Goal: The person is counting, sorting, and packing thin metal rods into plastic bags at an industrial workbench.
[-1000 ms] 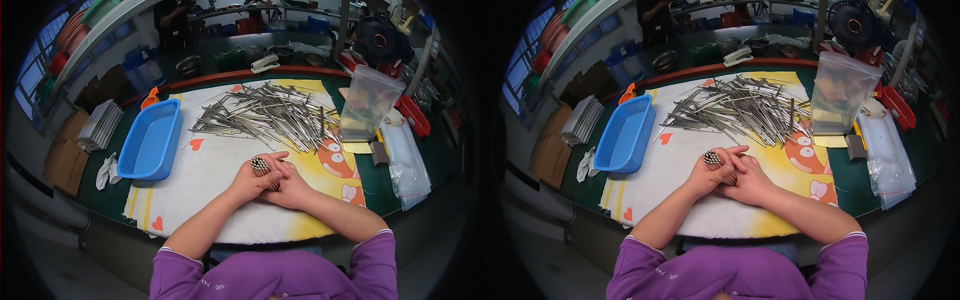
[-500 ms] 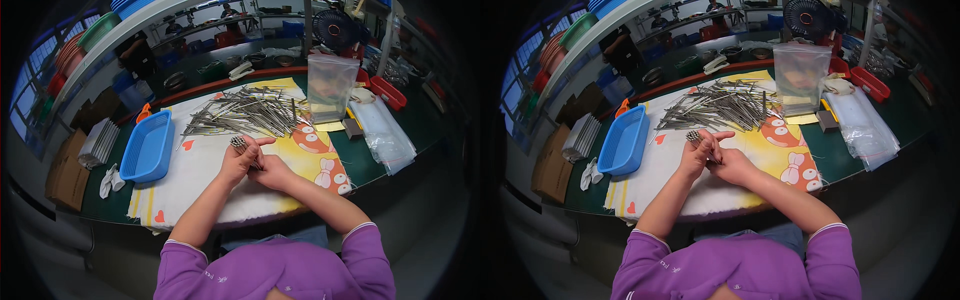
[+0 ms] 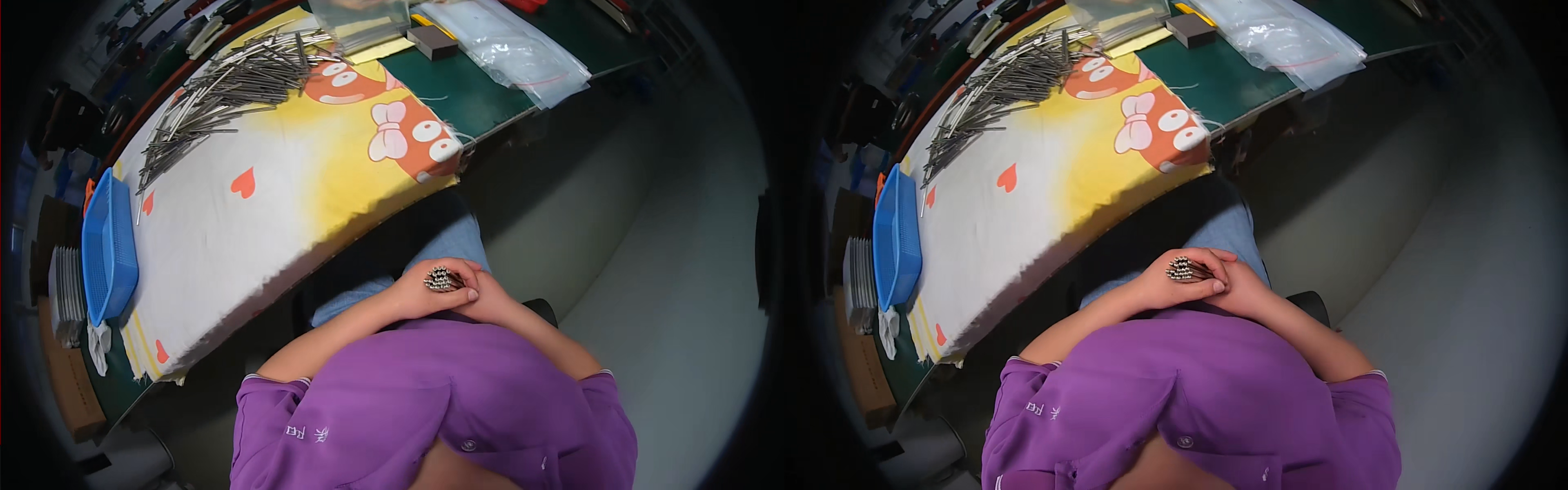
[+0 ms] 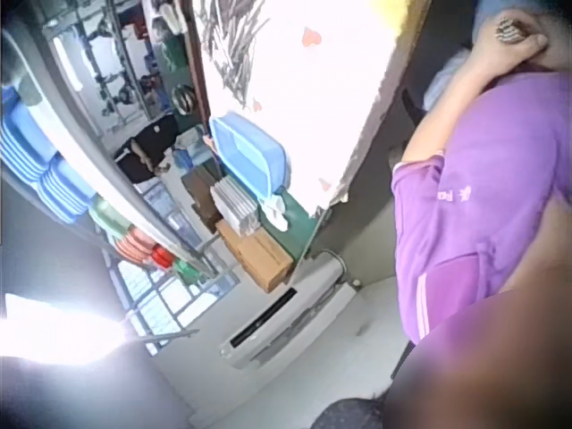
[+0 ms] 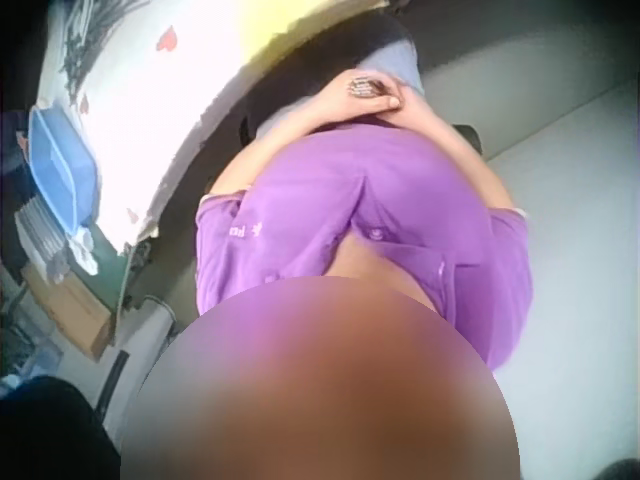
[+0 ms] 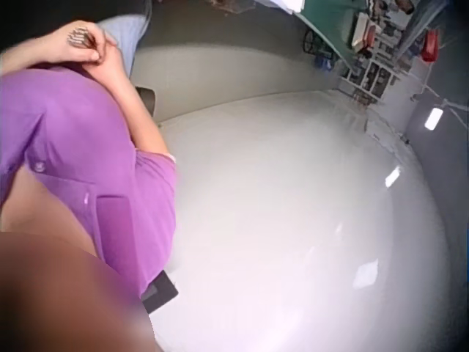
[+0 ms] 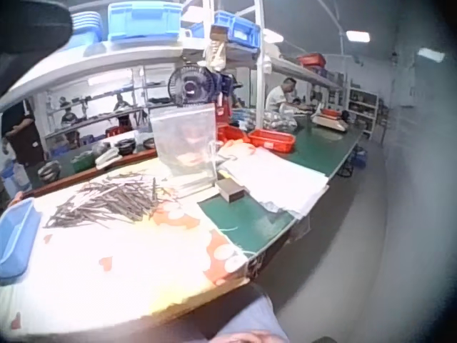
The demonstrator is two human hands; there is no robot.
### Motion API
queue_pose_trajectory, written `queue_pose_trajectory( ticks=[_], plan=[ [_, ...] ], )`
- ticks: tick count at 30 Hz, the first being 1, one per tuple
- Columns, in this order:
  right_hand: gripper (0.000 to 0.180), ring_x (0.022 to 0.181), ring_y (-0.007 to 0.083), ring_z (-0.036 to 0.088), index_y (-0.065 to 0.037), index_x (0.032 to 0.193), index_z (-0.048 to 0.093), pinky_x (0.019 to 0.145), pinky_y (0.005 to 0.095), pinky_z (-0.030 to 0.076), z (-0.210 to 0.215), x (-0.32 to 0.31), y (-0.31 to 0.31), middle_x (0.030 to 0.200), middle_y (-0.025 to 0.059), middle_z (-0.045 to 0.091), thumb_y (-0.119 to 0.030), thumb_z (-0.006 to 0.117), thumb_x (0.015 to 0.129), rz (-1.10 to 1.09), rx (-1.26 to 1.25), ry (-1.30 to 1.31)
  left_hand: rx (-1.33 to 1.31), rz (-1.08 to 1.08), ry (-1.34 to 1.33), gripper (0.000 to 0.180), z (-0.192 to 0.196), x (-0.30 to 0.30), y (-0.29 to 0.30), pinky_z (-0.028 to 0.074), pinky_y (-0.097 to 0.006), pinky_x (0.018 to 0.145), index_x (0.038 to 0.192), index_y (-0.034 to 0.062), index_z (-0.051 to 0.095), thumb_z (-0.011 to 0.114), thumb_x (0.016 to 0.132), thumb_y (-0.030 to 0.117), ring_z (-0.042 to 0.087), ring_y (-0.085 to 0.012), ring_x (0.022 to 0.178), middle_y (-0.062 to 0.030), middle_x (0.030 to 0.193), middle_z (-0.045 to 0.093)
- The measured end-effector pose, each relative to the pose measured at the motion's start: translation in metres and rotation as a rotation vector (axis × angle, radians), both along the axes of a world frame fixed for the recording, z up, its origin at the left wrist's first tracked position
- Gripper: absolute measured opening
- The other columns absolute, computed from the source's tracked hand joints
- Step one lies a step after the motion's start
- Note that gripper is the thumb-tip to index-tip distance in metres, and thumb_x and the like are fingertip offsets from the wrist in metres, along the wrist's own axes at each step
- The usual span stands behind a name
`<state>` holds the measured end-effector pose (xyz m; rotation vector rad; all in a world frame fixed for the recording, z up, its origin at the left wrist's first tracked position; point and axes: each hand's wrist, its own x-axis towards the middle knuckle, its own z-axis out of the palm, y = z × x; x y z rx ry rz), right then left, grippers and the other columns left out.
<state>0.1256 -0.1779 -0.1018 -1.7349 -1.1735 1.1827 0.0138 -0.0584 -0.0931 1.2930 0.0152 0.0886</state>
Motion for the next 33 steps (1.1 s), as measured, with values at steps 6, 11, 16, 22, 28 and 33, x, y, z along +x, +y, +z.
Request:
queue_pose_trajectory(
  ticks=[6,11,16,22,28,33],
  plan=[
    [0.037,0.101,0.0196,0.057,-0.004,0.109,0.056,0.084,0.029,0.046,-0.04,-0.008,-0.041,0.104,0.0094,0.061,-0.01,0.062,0.074,-0.253,-0.105,0.205,-0.161,0.024,0.273,0.006,-0.031,0.014,-0.033,0.04,-0.034,0.094,0.081,0.0027,0.057,0.062,0.081,0.005,0.052,-0.0203,0.107,-0.0054,0.083,0.062],
    [0.033,0.097,0.0177,0.059,-0.002,0.105,0.056,0.081,0.0284,0.047,-0.052,-0.006,-0.047,0.1,0.0091,0.062,-0.011,0.064,0.074,-0.308,-0.129,0.303,-0.185,0.044,0.209,0.015,-0.041,0.021,-0.04,0.042,-0.031,0.092,0.075,0.004,0.05,0.059,0.086,0.011,0.058,-0.0145,0.092,-0.0053,0.074,0.061],
    [0.036,0.093,0.0225,0.061,-0.003,0.105,0.054,0.078,0.0316,0.047,-0.046,-0.004,-0.042,0.097,0.0122,0.062,-0.017,0.066,0.074,-0.224,-0.176,0.12,-0.286,0.132,0.225,0.016,-0.048,0.02,-0.041,0.042,-0.035,0.093,0.077,0.0027,0.049,0.053,0.089,0.012,0.059,-0.0184,0.091,-0.0081,0.073,0.06],
    [0.061,0.082,0.0255,0.062,-0.007,0.121,0.038,0.072,0.0339,0.048,-0.024,-0.007,-0.037,0.09,0.0146,0.061,-0.023,0.07,0.072,-0.288,-0.014,0.043,-0.909,0.41,0.453,0.03,-0.054,0.013,-0.014,0.043,-0.044,0.093,0.075,0.005,0.048,0.045,0.092,0.029,0.055,-0.0303,0.103,-0.0099,0.077,0.057],
    [0.033,0.076,0.02,0.056,-0.012,0.102,0.061,0.064,0.0304,0.045,-0.008,-0.004,-0.002,0.084,0.0032,0.058,-0.02,0.07,0.071,-0.096,0.732,-0.477,-1.236,0.179,0.356,0.035,-0.035,0.0,-0.008,0.049,-0.042,0.086,0.068,0.0107,0.04,0.041,0.092,0.036,0.05,-0.0269,0.111,-0.007,0.112,0.053],
    [0.019,0.093,0.0309,0.059,-0.011,0.078,0.062,0.087,0.0474,0.043,0.034,-0.009,0.035,0.096,0.0111,0.063,-0.029,0.066,0.076,0.117,1.155,-0.537,-0.887,0.031,0.323,0.066,0.013,-0.004,-0.008,0.042,-0.039,0.095,0.14,0.0096,0.02,0.028,0.091,0.053,0.035,-0.0276,0.125,-0.0135,0.136,0.032]
  ],
)
